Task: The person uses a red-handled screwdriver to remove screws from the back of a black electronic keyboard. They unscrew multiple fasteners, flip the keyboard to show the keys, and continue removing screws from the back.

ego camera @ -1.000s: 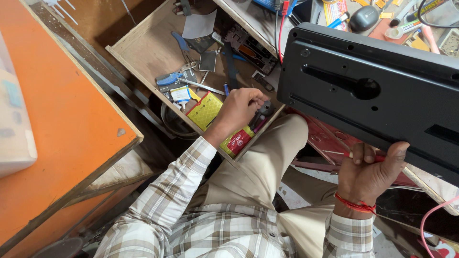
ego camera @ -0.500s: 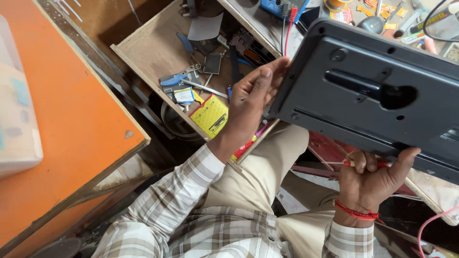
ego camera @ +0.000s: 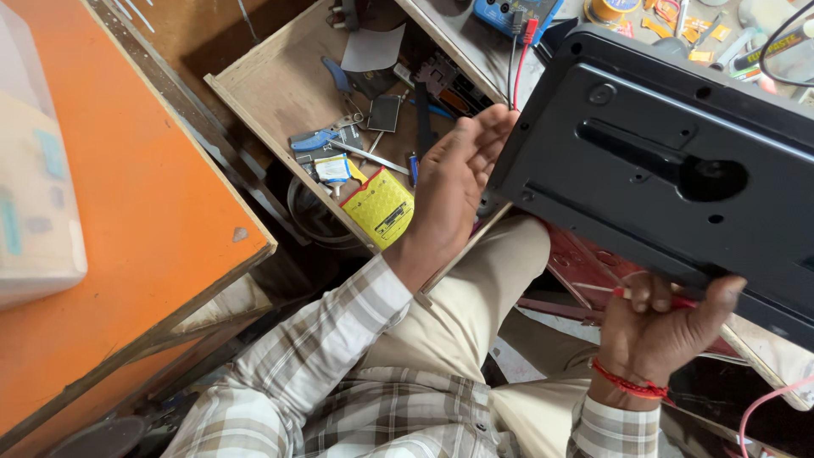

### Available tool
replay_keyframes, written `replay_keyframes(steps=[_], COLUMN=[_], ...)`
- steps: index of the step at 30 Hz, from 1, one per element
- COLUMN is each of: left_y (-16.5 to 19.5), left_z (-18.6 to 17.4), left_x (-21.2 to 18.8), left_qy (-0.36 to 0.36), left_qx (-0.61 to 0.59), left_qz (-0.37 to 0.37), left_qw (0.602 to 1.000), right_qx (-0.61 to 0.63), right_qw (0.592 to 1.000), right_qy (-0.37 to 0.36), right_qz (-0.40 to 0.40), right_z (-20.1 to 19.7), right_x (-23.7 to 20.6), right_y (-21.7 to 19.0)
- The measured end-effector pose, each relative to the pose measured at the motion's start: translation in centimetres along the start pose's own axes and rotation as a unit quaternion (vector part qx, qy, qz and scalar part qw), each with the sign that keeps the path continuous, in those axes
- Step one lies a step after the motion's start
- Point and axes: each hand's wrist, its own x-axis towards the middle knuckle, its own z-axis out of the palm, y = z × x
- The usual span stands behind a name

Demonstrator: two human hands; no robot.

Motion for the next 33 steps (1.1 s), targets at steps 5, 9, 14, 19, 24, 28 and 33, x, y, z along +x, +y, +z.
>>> replay_keyframes(steps=[5, 9, 14, 19, 24, 28, 33], left_y=[-0.8, -3.0, -3.8, -2.9, -2.5, -3.2, -3.7], left_z=[-3.1, -3.5, -3.7, -4.3, -4.2, -4.9, -4.4], left_x=[2.9, 4.8, 5.0, 3.8, 4.3, 4.0, 3.4], left_qy=[0.097, 0.065, -0.063, -0.1, -0.072, -0.021, 0.016], left_qx=[-0.119, -0.175, -0.243, -0.185, -0.144, -0.149, -0.228], left_qz=[-0.031, -0.045, -0.061, -0.014, 0.019, 0.036, 0.013], left_qw=[0.988, 0.981, 0.966, 0.978, 0.987, 0.988, 0.973], right_qx=[-0.078, -0.123, -0.385, -0.297, -0.316, -0.266, -0.133], right_qw=[0.983, 0.943, 0.639, 0.72, 0.728, 0.872, 0.979], right_qy=[-0.043, -0.217, -0.635, -0.586, -0.584, -0.375, -0.099], right_qz=[-0.161, -0.22, -0.199, -0.226, -0.174, -0.17, -0.12], right_z=[-5.0, -5.0, 1.2, 2.3, -2.6, -3.2, 0.7], right_x=[1.3, 3.7, 4.5, 3.8, 5.4, 2.7, -0.8], right_y=[-0.6, -3.0, -5.1, -3.6, -5.2, -2.9, 0.5])
